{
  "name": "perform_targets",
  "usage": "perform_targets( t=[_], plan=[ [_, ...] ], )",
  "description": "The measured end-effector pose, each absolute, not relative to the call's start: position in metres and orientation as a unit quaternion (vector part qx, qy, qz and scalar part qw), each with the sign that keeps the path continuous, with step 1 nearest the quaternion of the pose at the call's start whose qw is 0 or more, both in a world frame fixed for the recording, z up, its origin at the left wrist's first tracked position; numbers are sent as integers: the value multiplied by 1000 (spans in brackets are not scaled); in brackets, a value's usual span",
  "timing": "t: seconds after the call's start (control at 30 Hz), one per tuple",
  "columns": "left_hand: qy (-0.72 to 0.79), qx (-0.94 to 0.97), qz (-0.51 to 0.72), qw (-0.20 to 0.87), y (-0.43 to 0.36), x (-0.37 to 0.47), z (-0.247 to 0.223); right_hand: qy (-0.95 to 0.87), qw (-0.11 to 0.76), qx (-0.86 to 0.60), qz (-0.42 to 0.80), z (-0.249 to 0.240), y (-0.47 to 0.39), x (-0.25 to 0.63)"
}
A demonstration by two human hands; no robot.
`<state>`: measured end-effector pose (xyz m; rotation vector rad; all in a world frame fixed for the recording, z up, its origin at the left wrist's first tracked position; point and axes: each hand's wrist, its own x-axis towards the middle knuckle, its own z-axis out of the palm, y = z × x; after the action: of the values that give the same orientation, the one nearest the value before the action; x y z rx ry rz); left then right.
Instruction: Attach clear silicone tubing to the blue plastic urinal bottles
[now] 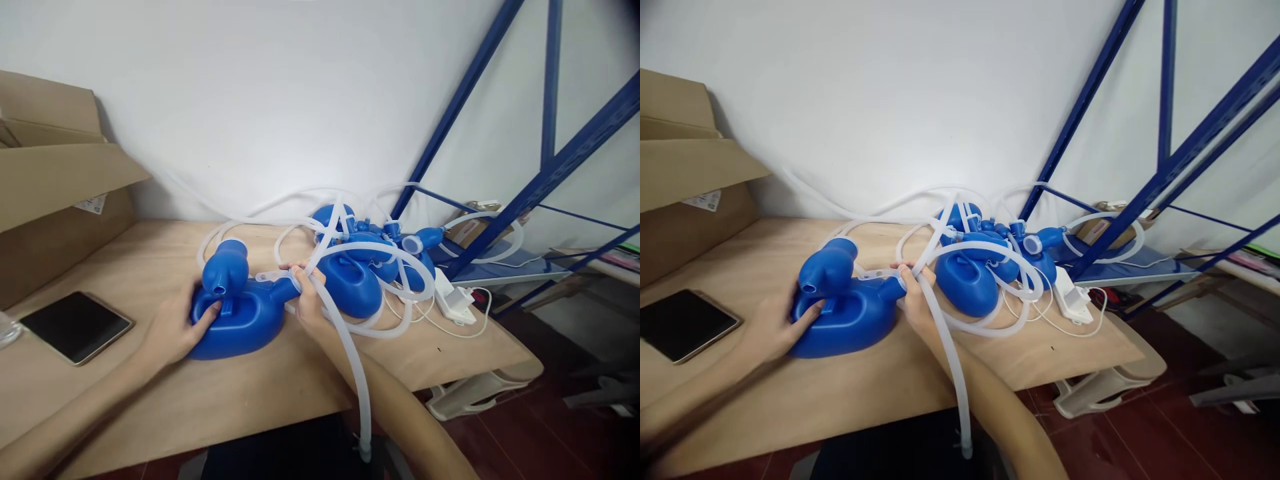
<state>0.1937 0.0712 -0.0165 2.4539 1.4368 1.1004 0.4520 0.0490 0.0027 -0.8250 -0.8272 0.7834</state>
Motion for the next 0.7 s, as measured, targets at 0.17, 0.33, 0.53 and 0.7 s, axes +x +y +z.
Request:
perform_targets(
  t=[0.17, 0.33, 0.53, 0.7],
  plan=[
    [311, 746, 546, -219, 32, 207, -1, -495, 702, -405, 313, 6, 44, 472],
    [253, 834, 395, -289, -10, 270, 25, -640, 641, -370, 206, -5, 45, 487],
    [396, 814, 340, -255, 0, 314, 12, -673, 630, -364, 131, -12, 47, 488],
    [419, 801, 367, -218, -1, 316, 2, -674, 637, -350, 134, -10, 46, 488]
  ],
)
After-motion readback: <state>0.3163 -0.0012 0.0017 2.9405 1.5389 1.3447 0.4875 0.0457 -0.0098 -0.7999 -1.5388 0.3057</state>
